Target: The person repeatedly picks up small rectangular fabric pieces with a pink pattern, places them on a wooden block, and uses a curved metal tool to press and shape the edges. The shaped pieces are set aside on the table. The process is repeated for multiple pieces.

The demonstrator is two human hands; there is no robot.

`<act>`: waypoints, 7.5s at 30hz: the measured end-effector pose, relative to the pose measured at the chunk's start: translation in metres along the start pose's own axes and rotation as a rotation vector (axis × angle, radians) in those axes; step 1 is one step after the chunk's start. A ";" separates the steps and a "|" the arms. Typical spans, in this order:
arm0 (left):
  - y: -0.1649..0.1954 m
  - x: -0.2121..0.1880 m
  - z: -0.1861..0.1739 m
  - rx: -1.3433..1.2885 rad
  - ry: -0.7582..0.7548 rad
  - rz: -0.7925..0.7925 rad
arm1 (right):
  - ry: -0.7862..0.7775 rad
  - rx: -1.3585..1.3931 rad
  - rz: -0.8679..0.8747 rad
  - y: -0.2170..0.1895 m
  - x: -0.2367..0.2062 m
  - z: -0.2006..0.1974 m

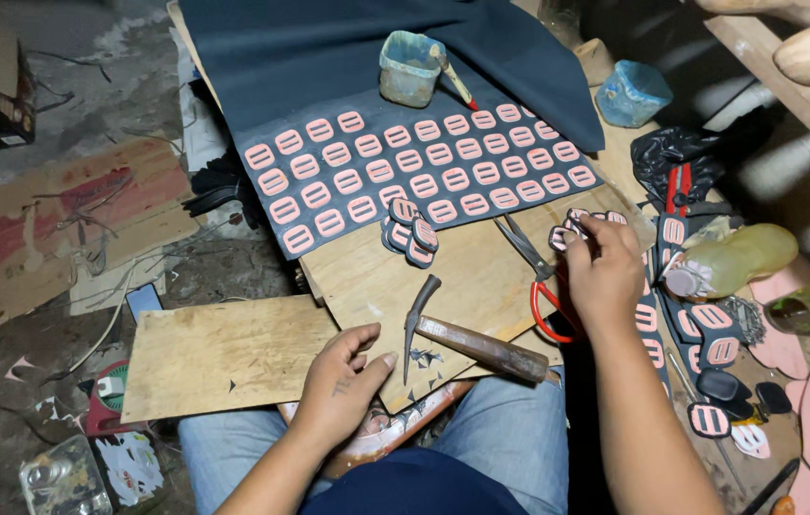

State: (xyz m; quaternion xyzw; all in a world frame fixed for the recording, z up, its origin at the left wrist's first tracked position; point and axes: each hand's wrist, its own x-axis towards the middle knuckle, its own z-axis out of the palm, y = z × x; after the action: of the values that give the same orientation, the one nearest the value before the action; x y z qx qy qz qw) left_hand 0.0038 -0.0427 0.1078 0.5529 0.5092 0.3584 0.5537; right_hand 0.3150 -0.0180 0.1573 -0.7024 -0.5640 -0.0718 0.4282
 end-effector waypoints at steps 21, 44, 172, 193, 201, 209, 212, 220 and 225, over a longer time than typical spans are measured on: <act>-0.009 -0.012 -0.011 -0.310 -0.043 -0.165 | -0.128 0.173 -0.304 -0.080 -0.012 0.081; 0.012 -0.026 -0.011 -0.618 0.104 -0.046 | -0.491 0.678 -0.163 -0.120 -0.111 0.033; -0.074 0.115 -0.089 -0.428 0.289 -0.095 | -0.813 0.015 -0.456 -0.173 0.007 0.134; -0.055 0.112 -0.092 -0.322 0.293 -0.168 | -0.815 0.189 -0.483 -0.161 0.015 0.139; -0.051 0.107 -0.090 -0.263 0.357 -0.112 | -0.931 0.146 -0.475 -0.161 0.022 0.141; -0.050 0.109 -0.091 -0.274 0.319 -0.157 | -0.841 0.168 -0.456 -0.163 0.024 0.142; -0.050 0.107 -0.086 -0.150 0.345 -0.023 | -0.853 0.192 -0.454 -0.165 0.026 0.144; -0.049 0.106 -0.086 -0.075 0.378 -0.068 | -0.937 0.024 -0.610 -0.167 0.034 0.146; -0.058 0.114 -0.086 -0.264 0.345 -0.053 | -0.898 0.106 -0.526 -0.167 0.035 0.144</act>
State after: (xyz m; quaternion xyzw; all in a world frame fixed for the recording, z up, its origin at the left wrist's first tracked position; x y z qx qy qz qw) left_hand -0.0628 0.0806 0.0432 0.3927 0.5594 0.4966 0.5350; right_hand 0.1301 0.1052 0.1747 -0.4757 -0.8524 0.1601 0.1467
